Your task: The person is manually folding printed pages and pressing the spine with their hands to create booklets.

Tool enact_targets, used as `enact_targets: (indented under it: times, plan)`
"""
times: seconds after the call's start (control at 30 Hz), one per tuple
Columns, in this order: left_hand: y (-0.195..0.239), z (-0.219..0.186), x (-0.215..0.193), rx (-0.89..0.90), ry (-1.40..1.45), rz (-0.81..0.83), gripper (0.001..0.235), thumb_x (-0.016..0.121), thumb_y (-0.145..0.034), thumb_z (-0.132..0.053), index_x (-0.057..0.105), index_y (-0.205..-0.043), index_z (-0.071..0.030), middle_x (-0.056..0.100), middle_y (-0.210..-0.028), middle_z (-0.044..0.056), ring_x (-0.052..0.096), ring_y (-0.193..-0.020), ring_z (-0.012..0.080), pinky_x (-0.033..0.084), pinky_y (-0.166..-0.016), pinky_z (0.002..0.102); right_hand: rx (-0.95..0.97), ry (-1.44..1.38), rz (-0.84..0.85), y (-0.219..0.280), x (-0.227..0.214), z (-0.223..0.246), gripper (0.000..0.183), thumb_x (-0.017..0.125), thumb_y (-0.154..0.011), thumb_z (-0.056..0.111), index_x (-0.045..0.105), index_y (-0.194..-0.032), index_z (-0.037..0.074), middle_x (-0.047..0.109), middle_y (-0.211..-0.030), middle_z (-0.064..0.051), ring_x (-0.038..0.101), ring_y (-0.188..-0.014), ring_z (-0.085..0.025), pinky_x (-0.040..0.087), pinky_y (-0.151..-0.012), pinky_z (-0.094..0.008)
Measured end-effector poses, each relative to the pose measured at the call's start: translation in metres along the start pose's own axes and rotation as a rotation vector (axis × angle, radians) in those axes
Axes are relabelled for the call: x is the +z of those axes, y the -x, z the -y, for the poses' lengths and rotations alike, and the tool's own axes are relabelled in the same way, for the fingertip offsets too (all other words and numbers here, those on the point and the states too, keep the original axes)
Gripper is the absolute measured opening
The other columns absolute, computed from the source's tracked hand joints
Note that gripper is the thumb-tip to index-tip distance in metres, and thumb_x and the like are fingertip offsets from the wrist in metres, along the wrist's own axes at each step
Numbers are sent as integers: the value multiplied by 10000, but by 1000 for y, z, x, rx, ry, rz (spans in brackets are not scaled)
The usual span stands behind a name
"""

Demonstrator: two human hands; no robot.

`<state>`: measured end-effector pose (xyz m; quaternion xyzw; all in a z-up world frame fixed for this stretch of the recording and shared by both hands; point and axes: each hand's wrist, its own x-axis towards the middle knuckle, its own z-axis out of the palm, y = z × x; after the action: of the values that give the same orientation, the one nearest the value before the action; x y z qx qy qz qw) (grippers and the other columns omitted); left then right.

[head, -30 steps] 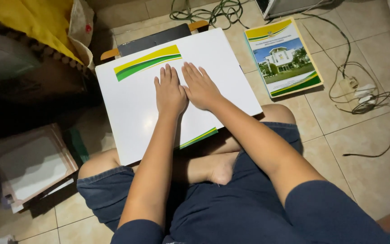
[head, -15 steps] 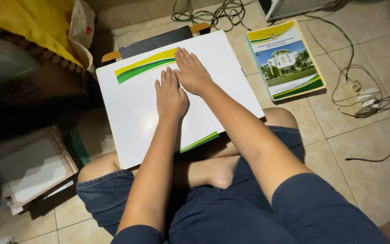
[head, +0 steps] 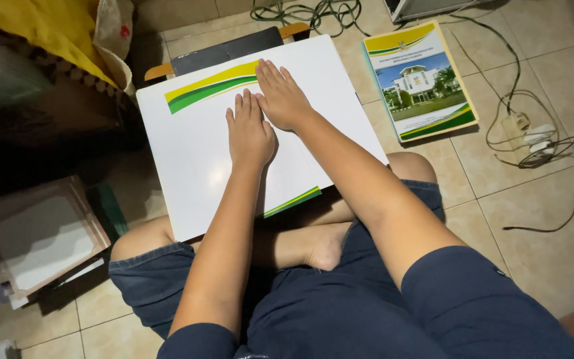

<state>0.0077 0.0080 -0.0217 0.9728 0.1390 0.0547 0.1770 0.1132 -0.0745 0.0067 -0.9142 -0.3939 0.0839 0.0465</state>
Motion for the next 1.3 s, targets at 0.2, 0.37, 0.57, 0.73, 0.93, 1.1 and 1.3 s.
enact_targets:
  times: [0.2, 0.37, 0.57, 0.73, 0.93, 1.1, 1.3]
  plan:
    - [3, 1, 0, 0, 16, -30, 598, 329, -1007, -224, 392, -1562, -10, 331, -1662, 146, 271, -1551, 290, 208, -1241, 498, -4, -22, 9, 27, 7, 4, 634, 222, -1099, 359, 172, -1637, 27, 143, -1718, -143, 109, -1595, -249, 60, -1301, -428]
    - [2, 1, 3, 5, 32, -43, 580, 299, -1049, -265, 394, -1559, -5, 340, -1657, 155, 274, -1549, 298, 202, -1242, 505, -16, -24, 19, 39, 2, 6, 642, 208, -1093, 370, 167, -1638, 34, 132, -1720, -134, 106, -1595, -241, 53, -1301, -427]
    - [5, -4, -5, -4, 24, -9, 598, 324, -1004, -204, 389, -1562, 1, 321, -1667, 151, 256, -1555, 299, 195, -1247, 501, -58, 12, 2, 9, 4, -3, 636, 218, -1092, 367, 188, -1637, 41, 141, -1721, -124, 112, -1595, -235, 65, -1301, -431]
    - [4, -2, -3, -6, 32, -9, 603, 340, -992, -193, 396, -1561, 0, 322, -1668, 151, 255, -1556, 297, 196, -1248, 499, -61, 13, -5, 8, 6, -2, 626, 227, -1095, 350, 202, -1633, 31, 160, -1717, -135, 126, -1592, -237, 69, -1299, -424]
    - [2, 2, 8, 4, 56, -58, 579, 317, -1038, -246, 413, -1554, -1, 343, -1658, 148, 275, -1548, 297, 196, -1243, 497, -45, -48, 28, 36, 10, 2, 640, 192, -1089, 362, 161, -1639, 38, 123, -1721, -136, 102, -1596, -242, 51, -1308, -401]
    - [1, 2, 6, 0, 40, -44, 581, 296, -1044, -256, 407, -1554, -2, 338, -1659, 155, 268, -1551, 300, 187, -1247, 505, -78, -34, 0, 34, 10, 1, 629, 229, -1092, 347, 178, -1639, 41, 161, -1717, -132, 133, -1593, -239, 67, -1308, -396]
    - [4, -2, 0, -6, 2, -23, 609, 345, -984, -195, 398, -1560, -5, 327, -1667, 145, 268, -1552, 297, 202, -1249, 495, -88, -9, -31, -4, 8, -7, 631, 229, -1090, 361, 193, -1637, 50, 169, -1717, -121, 134, -1592, -233, 81, -1305, -395]
